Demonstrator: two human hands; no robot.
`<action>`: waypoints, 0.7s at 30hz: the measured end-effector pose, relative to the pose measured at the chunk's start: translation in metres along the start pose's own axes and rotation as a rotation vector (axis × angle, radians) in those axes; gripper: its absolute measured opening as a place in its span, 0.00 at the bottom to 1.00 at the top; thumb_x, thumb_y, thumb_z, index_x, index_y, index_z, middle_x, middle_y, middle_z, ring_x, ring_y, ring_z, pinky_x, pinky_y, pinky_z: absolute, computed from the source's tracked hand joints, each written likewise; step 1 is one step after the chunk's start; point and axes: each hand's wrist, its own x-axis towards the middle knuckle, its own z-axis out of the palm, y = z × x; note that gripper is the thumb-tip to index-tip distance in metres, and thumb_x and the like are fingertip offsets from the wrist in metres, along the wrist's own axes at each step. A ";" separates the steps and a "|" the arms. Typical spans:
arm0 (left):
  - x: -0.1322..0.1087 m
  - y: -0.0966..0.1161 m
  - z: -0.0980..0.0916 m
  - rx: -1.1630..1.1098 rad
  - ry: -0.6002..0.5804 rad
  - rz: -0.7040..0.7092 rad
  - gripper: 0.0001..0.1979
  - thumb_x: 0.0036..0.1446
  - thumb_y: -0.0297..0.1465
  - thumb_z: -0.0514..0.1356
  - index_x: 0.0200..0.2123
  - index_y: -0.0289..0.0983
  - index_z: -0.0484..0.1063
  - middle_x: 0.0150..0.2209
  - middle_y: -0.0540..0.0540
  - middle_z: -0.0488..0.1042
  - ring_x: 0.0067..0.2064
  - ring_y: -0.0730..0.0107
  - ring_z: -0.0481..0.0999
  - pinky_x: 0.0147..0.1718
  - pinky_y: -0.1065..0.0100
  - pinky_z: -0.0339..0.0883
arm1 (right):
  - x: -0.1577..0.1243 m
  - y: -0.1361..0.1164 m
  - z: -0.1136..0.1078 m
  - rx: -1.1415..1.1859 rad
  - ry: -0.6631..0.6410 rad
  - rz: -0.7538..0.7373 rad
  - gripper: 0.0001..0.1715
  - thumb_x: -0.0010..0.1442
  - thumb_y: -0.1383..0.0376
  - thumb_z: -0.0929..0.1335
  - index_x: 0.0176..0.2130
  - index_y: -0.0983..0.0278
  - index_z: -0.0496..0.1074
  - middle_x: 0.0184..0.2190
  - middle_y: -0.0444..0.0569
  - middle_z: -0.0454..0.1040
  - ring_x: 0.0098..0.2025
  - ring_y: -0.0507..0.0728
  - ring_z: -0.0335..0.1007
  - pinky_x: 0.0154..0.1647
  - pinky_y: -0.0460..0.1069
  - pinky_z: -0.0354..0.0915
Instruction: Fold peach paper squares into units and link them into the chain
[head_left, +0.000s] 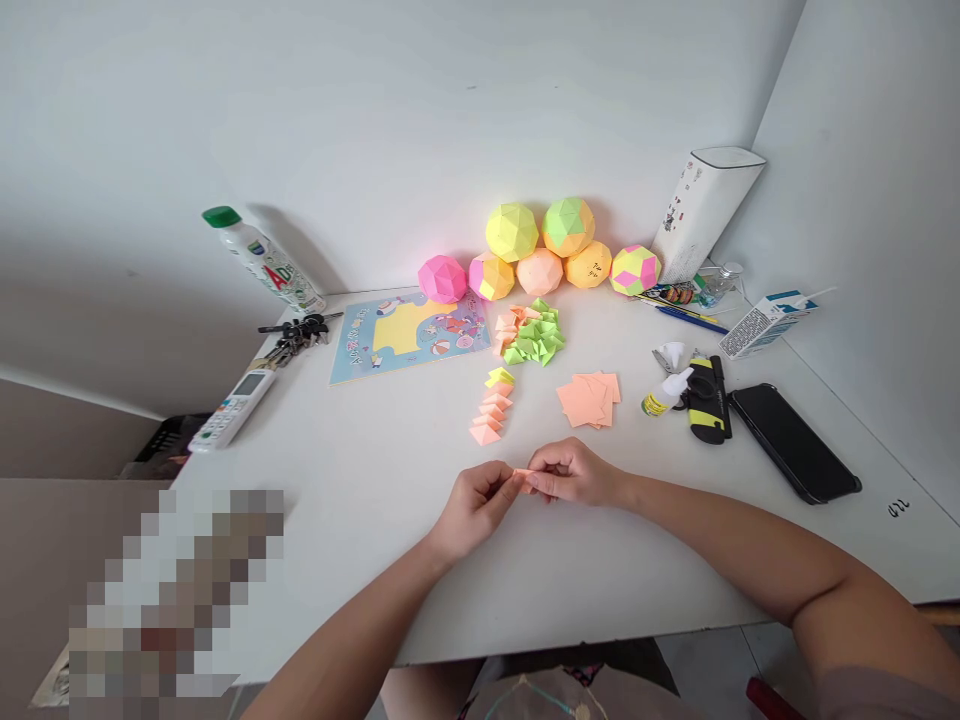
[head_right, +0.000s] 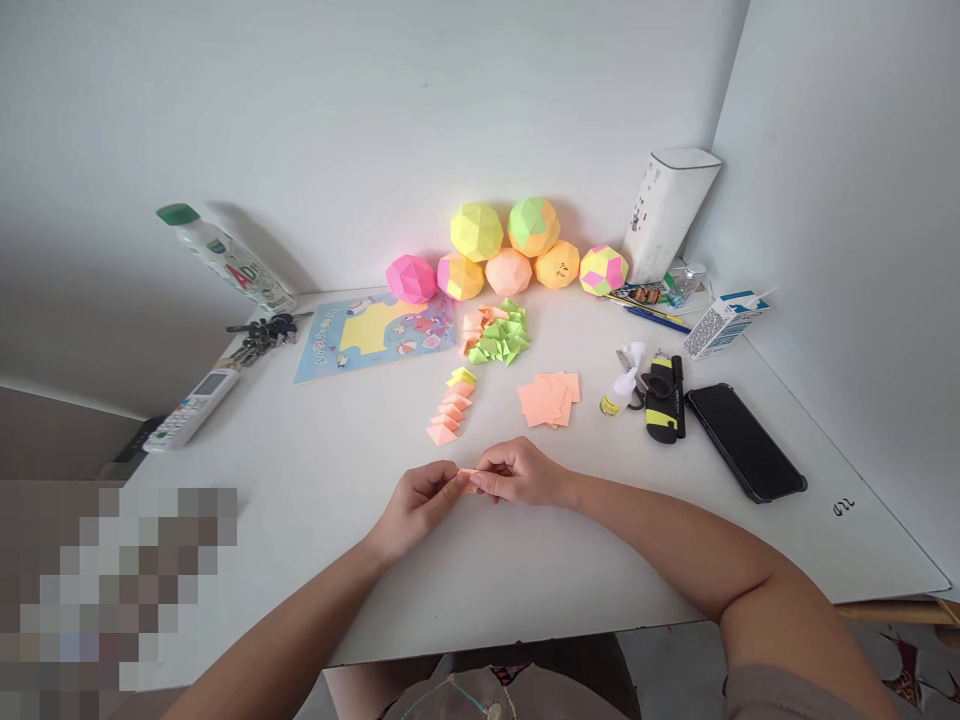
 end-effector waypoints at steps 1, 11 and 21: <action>0.000 0.000 0.000 -0.004 -0.009 0.004 0.19 0.57 0.43 0.53 0.22 0.35 0.63 0.19 0.55 0.54 0.22 0.78 0.50 0.20 0.73 0.45 | 0.000 0.000 0.000 -0.006 0.001 -0.004 0.18 0.59 0.55 0.65 0.29 0.68 0.71 0.26 0.48 0.71 0.25 0.50 0.68 0.24 0.44 0.64; 0.001 0.000 -0.003 -0.043 0.023 -0.114 0.18 0.58 0.43 0.51 0.23 0.36 0.61 0.16 0.56 0.56 0.19 0.78 0.53 0.19 0.73 0.48 | 0.001 0.009 0.003 0.004 0.018 -0.145 0.15 0.56 0.62 0.67 0.43 0.66 0.67 0.29 0.44 0.67 0.25 0.48 0.63 0.26 0.44 0.62; 0.003 0.003 -0.002 0.054 0.054 -0.126 0.23 0.59 0.46 0.48 0.18 0.37 0.53 0.16 0.55 0.53 0.19 0.78 0.51 0.18 0.73 0.46 | 0.004 0.012 0.003 -0.059 0.062 -0.391 0.07 0.59 0.67 0.65 0.39 0.65 0.71 0.33 0.48 0.69 0.26 0.48 0.65 0.25 0.45 0.64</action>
